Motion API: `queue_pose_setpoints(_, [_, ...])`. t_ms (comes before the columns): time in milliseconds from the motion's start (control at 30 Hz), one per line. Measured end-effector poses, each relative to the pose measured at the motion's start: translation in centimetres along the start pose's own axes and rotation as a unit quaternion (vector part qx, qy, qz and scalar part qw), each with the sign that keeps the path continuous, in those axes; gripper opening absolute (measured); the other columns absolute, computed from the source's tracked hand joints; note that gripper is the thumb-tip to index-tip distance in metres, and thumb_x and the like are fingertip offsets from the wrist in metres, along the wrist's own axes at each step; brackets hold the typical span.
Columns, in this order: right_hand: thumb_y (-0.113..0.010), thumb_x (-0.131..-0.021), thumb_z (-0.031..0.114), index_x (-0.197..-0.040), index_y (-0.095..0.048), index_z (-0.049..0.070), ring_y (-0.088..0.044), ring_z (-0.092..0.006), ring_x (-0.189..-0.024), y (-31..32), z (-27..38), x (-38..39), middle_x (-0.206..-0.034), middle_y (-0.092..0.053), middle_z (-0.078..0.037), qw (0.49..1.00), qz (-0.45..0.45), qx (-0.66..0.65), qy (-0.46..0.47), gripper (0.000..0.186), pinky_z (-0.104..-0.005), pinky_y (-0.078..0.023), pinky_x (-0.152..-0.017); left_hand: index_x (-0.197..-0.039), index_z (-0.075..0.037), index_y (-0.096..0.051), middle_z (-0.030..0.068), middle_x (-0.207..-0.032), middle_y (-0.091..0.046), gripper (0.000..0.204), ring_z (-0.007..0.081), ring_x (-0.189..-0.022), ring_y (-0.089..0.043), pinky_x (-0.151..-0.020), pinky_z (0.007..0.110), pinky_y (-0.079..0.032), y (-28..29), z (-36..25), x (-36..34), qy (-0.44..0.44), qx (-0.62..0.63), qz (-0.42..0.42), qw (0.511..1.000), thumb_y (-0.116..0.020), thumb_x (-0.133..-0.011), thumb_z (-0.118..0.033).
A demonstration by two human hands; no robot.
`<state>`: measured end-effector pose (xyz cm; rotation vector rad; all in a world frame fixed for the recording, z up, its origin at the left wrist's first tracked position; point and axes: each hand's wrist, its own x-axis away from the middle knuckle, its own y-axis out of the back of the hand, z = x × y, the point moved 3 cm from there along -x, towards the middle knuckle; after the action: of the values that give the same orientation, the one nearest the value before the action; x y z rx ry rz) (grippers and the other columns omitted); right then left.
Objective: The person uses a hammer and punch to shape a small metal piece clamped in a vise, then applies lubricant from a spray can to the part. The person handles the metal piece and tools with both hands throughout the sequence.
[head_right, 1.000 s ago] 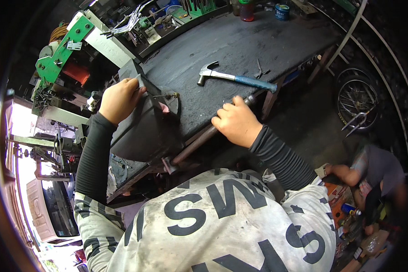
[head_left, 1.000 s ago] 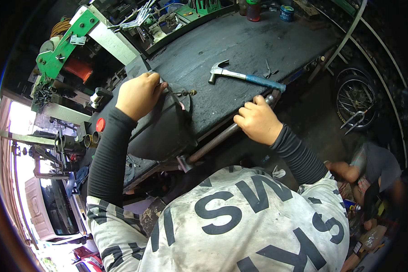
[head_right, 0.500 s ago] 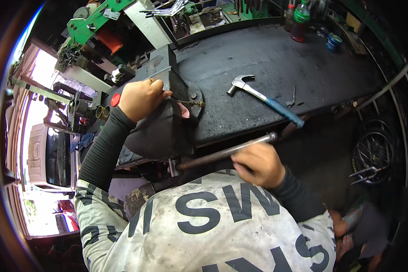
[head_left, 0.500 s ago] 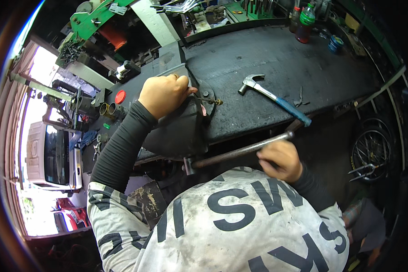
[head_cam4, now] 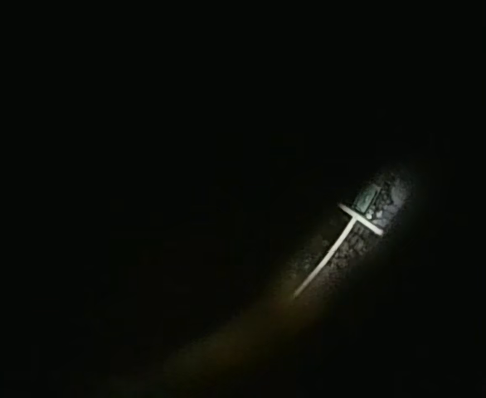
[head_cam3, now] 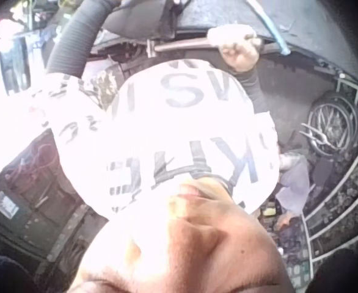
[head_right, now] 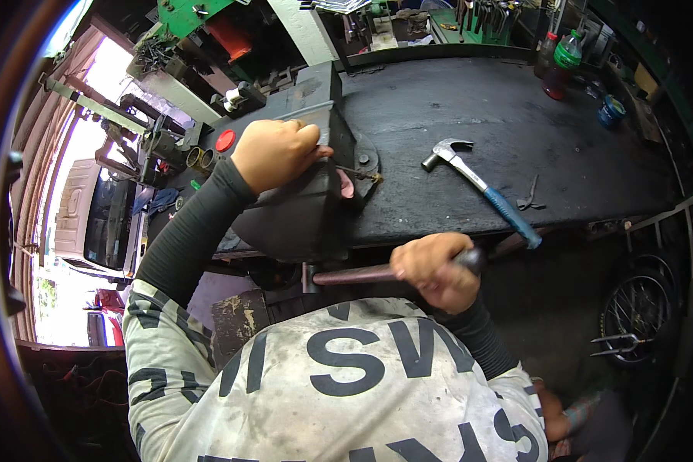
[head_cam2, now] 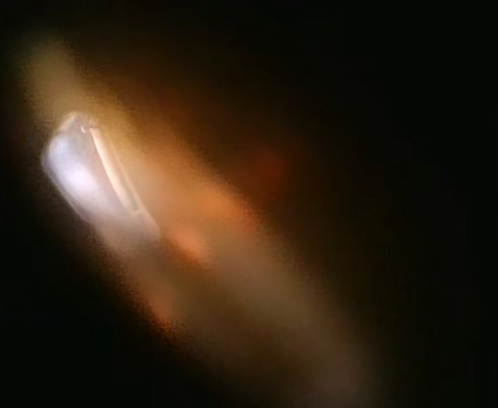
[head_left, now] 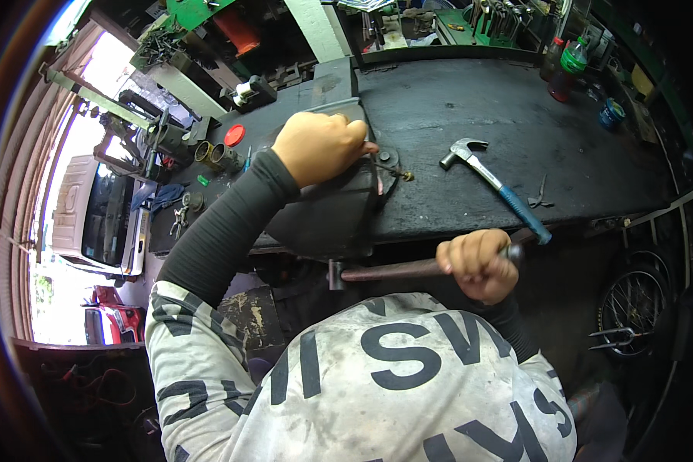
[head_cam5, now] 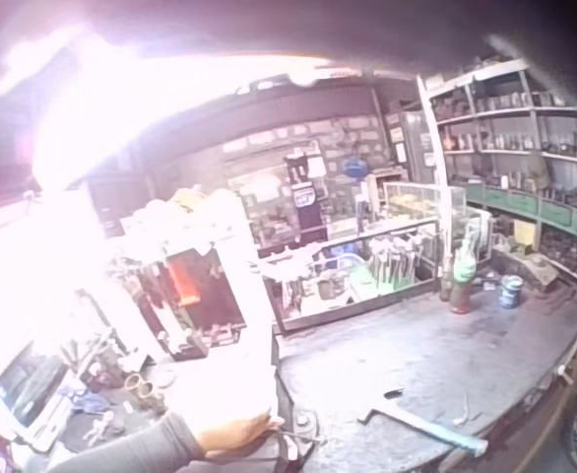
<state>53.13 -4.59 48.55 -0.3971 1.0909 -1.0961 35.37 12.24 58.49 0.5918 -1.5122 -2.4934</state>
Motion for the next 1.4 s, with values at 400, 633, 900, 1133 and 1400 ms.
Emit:
queue_pose_setpoints(400, [-0.069,-0.076,0.016,-0.096,-0.057,-0.002,-0.055,-0.0157,-0.065,-17.9,-16.6,-11.5,-0.073,-0.060,-0.010,0.907,0.249,0.327,-0.092,0.029,-0.0303,-0.045,-0.060,-0.089,0.001,-0.058,0.0209,-0.081,-0.065,0.037,0.0376,-0.079,-0.064,-0.069,0.043,-0.051,0.4,2.9,-0.8,-0.102,0.228,0.146,0.957,-0.052,-0.093,-0.035])
queue_pose_setpoints(633, [-0.063,-0.072,0.015,-0.098,-0.052,0.004,-0.065,-0.0369,-0.080,-16.8,-33.8,-7.8,-0.084,-0.064,-0.020,0.724,0.276,0.618,-0.130,0.030,-0.0469,-0.050,-0.068,-0.101,0.001,-0.056,0.0209,-0.092,-0.063,0.022,0.0376,-0.092,-0.060,-0.080,0.041,-0.047,-0.5,2.6,-3.6,-0.195,0.216,0.274,0.917,-0.054,-0.091,-0.018])
queue_pose_setpoints(900, [-0.057,-0.078,0.036,-0.122,-0.059,0.010,-0.051,-0.0331,-0.122,7.4,-34.7,13.7,-0.129,-0.054,-0.020,0.453,-0.120,0.689,-0.553,0.051,-0.0465,-0.043,-0.097,-0.094,0.004,-0.055,0.0225,-0.088,-0.062,0.023,0.0400,-0.087,-0.060,-0.075,0.043,-0.047,-1.4,2.9,-2.1,-0.159,0.235,0.181,0.942,-0.053,-0.092,-0.019])
queue_pose_setpoints(1133, [-0.045,-0.082,0.023,-0.130,-0.048,0.009,-0.056,-0.0274,-0.092,2.4,-10.9,12.5,-0.093,-0.059,-0.016,0.861,-0.456,0.015,0.224,0.050,-0.0548,-0.041,-0.096,-0.090,0.003,-0.056,0.0216,-0.076,-0.058,0.023,0.0355,-0.070,-0.057,-0.064,0.042,-0.044,0.4,6.6,-1.3,-0.142,0.352,0.033,0.924,-0.052,-0.094,-0.020])
queue_pose_setpoints(1400, [-0.040,-0.095,0.027,-0.112,-0.053,0.004,-0.052,-0.0195,-0.071,-13.1,0.3,3.0,-0.075,-0.052,-0.007,0.870,-0.238,0.312,0.297,0.032,-0.0368,-0.043,-0.076,-0.094,-0.007,-0.045,-0.0005,-0.077,-0.042,0.017,0.0083,-0.068,-0.043,-0.057,0.022,-0.036,0.3,13.0,11.6,0.000,0.718,-0.095,0.689,-0.048,-0.099,-0.023])
